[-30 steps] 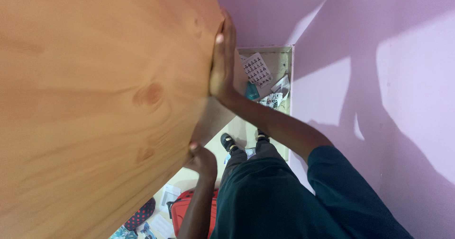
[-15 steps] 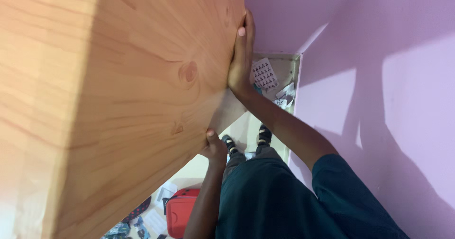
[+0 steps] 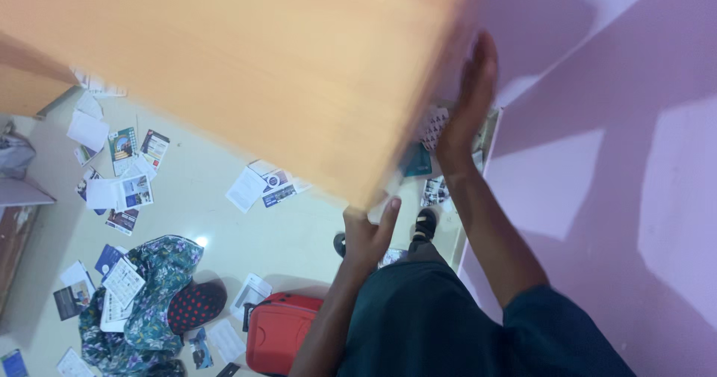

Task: The person moves a small wooden shelf by hand across the room and tilts it to inspect the bottom and sides.

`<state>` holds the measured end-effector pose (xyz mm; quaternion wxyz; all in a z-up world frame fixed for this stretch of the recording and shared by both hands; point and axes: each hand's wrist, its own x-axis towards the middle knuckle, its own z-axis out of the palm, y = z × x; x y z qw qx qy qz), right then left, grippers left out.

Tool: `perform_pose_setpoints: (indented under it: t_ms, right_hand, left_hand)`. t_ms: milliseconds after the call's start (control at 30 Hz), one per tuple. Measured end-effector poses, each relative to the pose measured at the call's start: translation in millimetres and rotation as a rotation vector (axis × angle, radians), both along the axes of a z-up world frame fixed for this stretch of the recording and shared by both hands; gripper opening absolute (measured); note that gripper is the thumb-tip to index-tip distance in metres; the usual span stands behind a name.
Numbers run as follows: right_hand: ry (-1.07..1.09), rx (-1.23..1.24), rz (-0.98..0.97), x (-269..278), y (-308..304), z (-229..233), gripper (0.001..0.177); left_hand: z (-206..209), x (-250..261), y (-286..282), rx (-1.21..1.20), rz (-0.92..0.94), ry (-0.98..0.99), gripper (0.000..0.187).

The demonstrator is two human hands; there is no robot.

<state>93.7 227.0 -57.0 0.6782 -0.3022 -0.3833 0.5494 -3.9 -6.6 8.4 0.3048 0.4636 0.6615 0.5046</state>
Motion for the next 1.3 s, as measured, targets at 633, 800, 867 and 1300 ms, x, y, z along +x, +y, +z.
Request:
perform_pose_setpoints:
  t_ms: [633,800,867,1300]
  right_hand:
    - [-0.326,0.061,-0.278,0,-155,-29,0.090]
    - [-0.579,0.080,-0.349,3,-166,-42,0.096]
    - [-0.581,0.034,-0.343,-10,-175,-38,0.095]
    - [-0.654,0.166,-0.086,-278,-208,13,0.073]
  left_hand:
    - [-62,-169,-240,-0.271,0.351,-0.235,0.036]
    - [-55,-199,-236,-0.263,0.346,-0.279,0.035]
    - [-51,-210,-226,-0.228,0.324,-0.317,0.036]
    - [-12,-345,-166,-0.284,0.208,-0.218,0.034]
